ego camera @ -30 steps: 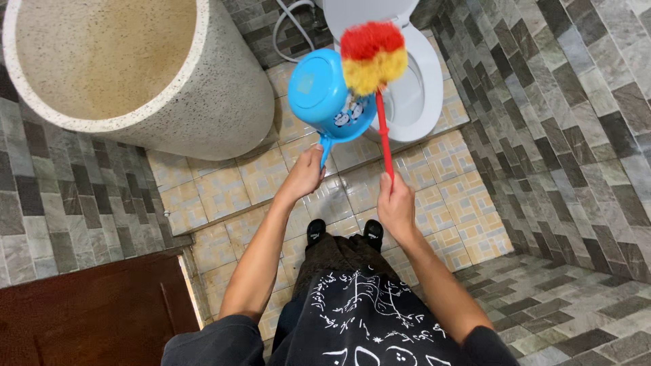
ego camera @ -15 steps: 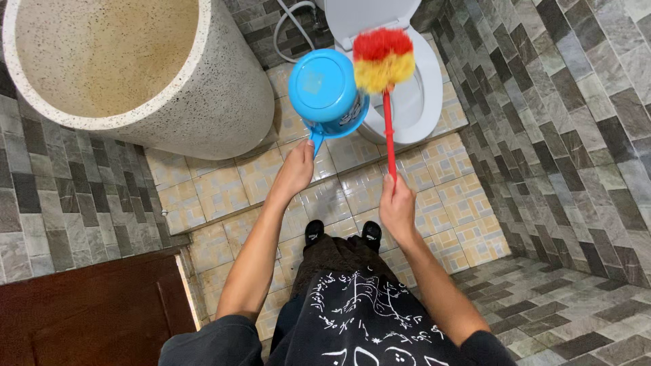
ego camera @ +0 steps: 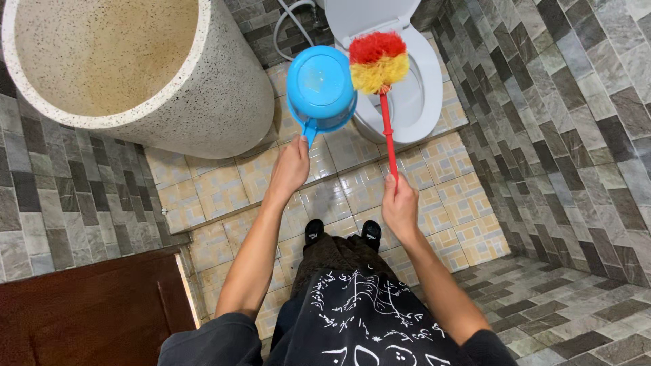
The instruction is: The person holds a blue plastic bucket and a red-handled toilet brush. They repeatedly dip the brush into the bucket, swirl it to wet the bristles, and then lift it out. The person then moves the brush over the open toilet bowl and scrubs the interior surfaces.
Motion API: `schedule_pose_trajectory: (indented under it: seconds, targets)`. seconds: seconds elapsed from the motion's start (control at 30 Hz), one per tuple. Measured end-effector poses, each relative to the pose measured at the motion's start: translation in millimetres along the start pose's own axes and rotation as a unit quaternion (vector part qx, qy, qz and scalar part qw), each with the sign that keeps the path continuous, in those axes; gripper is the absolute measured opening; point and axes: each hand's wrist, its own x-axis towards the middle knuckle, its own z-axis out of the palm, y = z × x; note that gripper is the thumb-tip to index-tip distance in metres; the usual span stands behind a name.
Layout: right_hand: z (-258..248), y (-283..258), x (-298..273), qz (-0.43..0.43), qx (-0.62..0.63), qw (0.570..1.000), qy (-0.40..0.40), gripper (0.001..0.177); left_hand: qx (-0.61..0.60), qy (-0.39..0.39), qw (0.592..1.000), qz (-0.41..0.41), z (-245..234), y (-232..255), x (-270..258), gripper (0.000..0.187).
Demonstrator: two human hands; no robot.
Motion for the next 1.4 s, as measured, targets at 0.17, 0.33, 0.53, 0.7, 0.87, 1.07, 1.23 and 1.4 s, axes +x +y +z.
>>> schedule_pose_trajectory:
  seconds: [0.17,0.33,0.53,0.7,0.87,1.07,1.23,1.4]
  targets:
    - [-1,3,-10,0.011,-0.033,0.999,-0.012,0.032,0.018,0.01,1.0,-0.012,-10,3,4,0.042]
    - [1,8,-23,0.049,-0.076,0.995,-0.035,0.031,0.069,0.046,0.997,-0.009,-11,-4,4,0.039]
    - [-5,2,10,0.002,-0.085,0.996,0.005,0.032,0.116,0.049,0.992,-0.009,7,-9,-5,0.037]
    - [-3,2,-3,0.048,-0.15,0.987,-0.036,0.035,0.106,0.08,0.991,-0.031,-1,-21,5,0.037]
    - [5,5,-13,0.071,-0.137,0.986,-0.059,0.034,0.175,0.076,0.981,-0.043,3,-33,2,0.038]
    - [14,-10,-7,0.072,-0.111,0.989,-0.061,0.031,0.187,0.078,0.979,-0.036,26,-38,4,0.038]
    - [13,-5,-16,0.083,-0.122,0.986,-0.078,0.031,0.165,0.08,0.982,-0.045,12,-38,3,0.038]
    - [7,22,-10,0.075,-0.132,0.986,-0.065,0.036,0.131,0.08,0.987,-0.051,16,-54,5,0.04]
